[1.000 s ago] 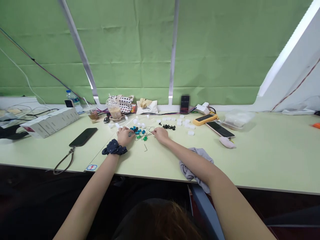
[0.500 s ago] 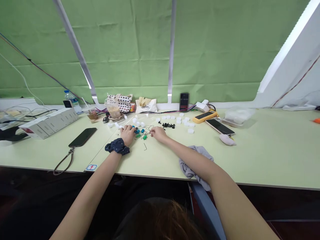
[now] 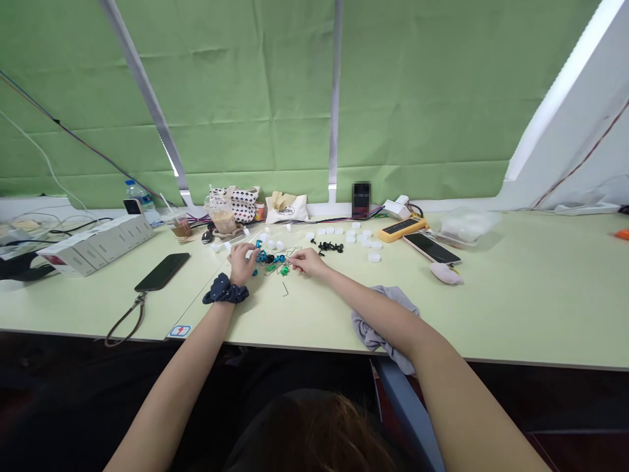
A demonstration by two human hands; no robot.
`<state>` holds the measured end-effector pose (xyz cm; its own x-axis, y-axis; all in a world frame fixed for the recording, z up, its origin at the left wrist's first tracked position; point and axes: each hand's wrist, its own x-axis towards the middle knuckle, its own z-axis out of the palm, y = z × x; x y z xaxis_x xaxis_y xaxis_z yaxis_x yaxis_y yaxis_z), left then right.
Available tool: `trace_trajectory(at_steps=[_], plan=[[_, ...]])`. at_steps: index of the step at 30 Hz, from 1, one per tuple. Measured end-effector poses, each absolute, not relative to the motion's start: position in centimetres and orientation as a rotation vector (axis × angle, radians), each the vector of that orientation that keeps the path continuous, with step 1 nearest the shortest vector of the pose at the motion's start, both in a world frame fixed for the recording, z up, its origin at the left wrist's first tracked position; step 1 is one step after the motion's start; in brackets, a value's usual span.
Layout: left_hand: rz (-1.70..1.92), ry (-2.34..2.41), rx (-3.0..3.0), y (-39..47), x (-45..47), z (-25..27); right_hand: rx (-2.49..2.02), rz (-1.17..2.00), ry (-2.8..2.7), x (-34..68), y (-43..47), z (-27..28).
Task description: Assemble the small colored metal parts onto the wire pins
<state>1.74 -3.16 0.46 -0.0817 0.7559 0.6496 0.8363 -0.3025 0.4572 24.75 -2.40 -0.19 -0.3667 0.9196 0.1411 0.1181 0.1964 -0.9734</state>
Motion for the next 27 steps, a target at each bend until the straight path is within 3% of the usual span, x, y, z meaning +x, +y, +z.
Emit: trace_trajectory(at_steps=[8, 16, 27], plan=[[-1.733, -1.604, -2.188, -3.4, 1.9, 0.9, -0.846, 1.292, -1.762, 23.7, -2.9, -0.4], [-1.365, -1.525, -2.215, -4.3, 4.3, 0.9, -0.775, 1.299, -1.772, 23.4, -3.1, -0.3], [-1.125, -1.344, -2.358, -5.5, 5.7, 1.2, -0.828, 1.444, -1.576, 23.1, -3.7, 0.2]])
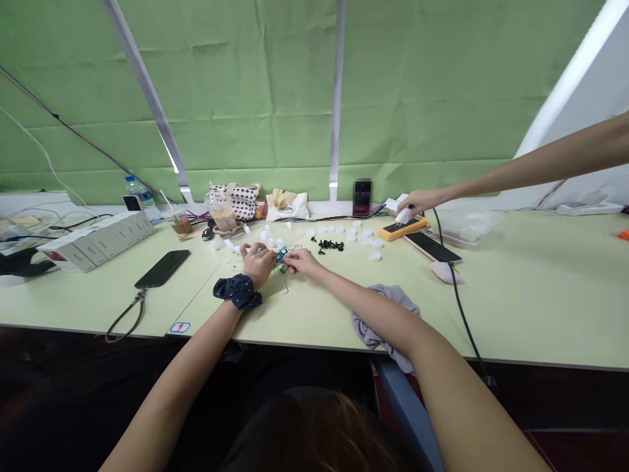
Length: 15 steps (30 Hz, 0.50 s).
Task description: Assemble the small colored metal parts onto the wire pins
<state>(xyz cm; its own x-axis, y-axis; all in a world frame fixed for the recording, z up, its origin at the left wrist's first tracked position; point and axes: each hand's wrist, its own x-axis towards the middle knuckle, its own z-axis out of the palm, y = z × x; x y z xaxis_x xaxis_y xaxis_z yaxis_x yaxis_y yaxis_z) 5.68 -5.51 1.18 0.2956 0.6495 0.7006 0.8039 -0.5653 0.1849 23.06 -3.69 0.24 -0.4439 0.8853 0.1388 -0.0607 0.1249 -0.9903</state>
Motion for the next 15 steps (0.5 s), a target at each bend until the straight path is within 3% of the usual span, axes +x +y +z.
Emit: trace_trajectory(at_steps=[15], plan=[[-0.720, -1.095, -2.245, -4.7, 5.6, 0.3, -0.834, 1.746, -1.329, 23.3, -4.0, 1.3]])
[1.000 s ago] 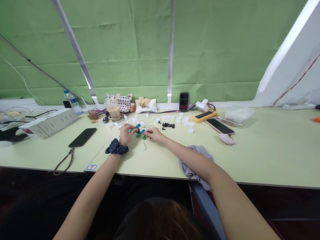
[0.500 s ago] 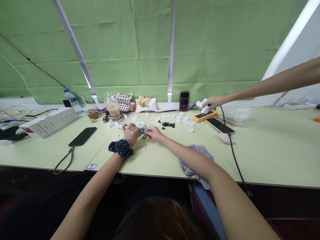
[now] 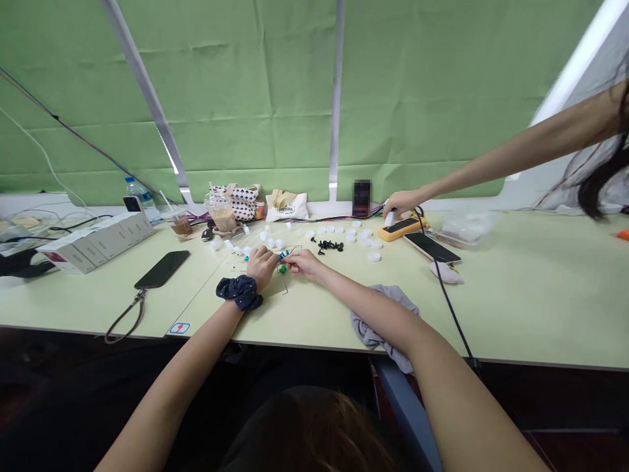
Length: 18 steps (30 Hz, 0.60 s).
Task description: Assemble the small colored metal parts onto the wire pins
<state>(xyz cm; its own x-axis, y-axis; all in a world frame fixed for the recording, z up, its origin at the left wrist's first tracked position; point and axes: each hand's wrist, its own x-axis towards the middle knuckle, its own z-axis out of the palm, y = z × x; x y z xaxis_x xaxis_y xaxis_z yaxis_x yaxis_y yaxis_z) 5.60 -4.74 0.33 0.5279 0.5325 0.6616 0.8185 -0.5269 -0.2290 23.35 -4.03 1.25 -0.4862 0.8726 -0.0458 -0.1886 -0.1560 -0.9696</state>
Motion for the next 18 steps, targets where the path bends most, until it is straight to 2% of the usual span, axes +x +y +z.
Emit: trace_trajectory(at_steps=[9, 18], plan=[[-0.724, -0.965, -2.246, -4.20, 5.39, 0.08, -0.852, 1.759, -1.330, 23.29, -4.05, 1.13], [-0.643, -0.781, -2.371, -4.83, 5.69, 0.70, -0.917, 1.938, -1.308, 24.20, -3.47, 1.45]])
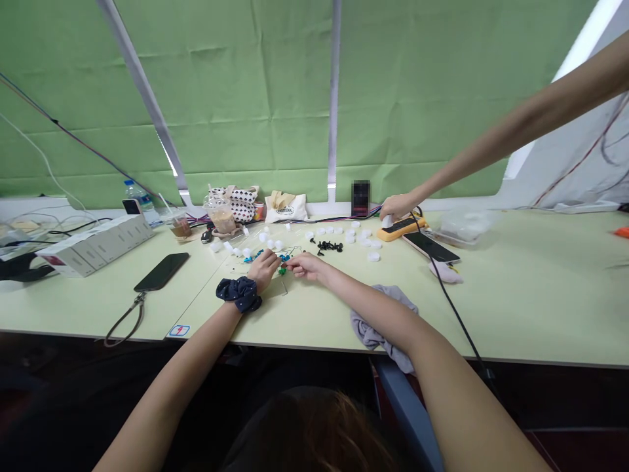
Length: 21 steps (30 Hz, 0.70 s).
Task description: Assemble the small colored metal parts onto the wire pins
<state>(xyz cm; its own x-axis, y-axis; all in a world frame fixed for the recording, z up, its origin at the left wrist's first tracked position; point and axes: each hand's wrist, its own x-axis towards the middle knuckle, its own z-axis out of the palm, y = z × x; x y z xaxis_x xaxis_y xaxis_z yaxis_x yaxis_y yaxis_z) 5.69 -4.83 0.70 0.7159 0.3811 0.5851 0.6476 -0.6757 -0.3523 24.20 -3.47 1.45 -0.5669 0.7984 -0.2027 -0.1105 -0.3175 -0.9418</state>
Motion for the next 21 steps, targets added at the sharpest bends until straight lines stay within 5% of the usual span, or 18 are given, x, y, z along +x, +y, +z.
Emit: trace_trajectory(at_steps=[4, 9, 12, 21], plan=[[-0.619, -0.764, -2.374, -4.6, 5.9, 0.2, -1.065, 1.577, -1.651, 24.3, -3.5, 1.3], [-0.597, -0.762, -2.341, -4.2, 6.0, -0.3, -1.252, 0.435, -2.262, 23.5, -4.5, 1.6], [-0.602, -0.780, -2.329, -4.2, 5.9, -0.4, -1.376, 0.024, -2.394, 23.1, -5.1, 2.1], [-0.567, -0.832, -2.328, -4.4, 5.8, -0.3, -1.481, 0.167, -2.174, 23.2, -5.2, 2.1]])
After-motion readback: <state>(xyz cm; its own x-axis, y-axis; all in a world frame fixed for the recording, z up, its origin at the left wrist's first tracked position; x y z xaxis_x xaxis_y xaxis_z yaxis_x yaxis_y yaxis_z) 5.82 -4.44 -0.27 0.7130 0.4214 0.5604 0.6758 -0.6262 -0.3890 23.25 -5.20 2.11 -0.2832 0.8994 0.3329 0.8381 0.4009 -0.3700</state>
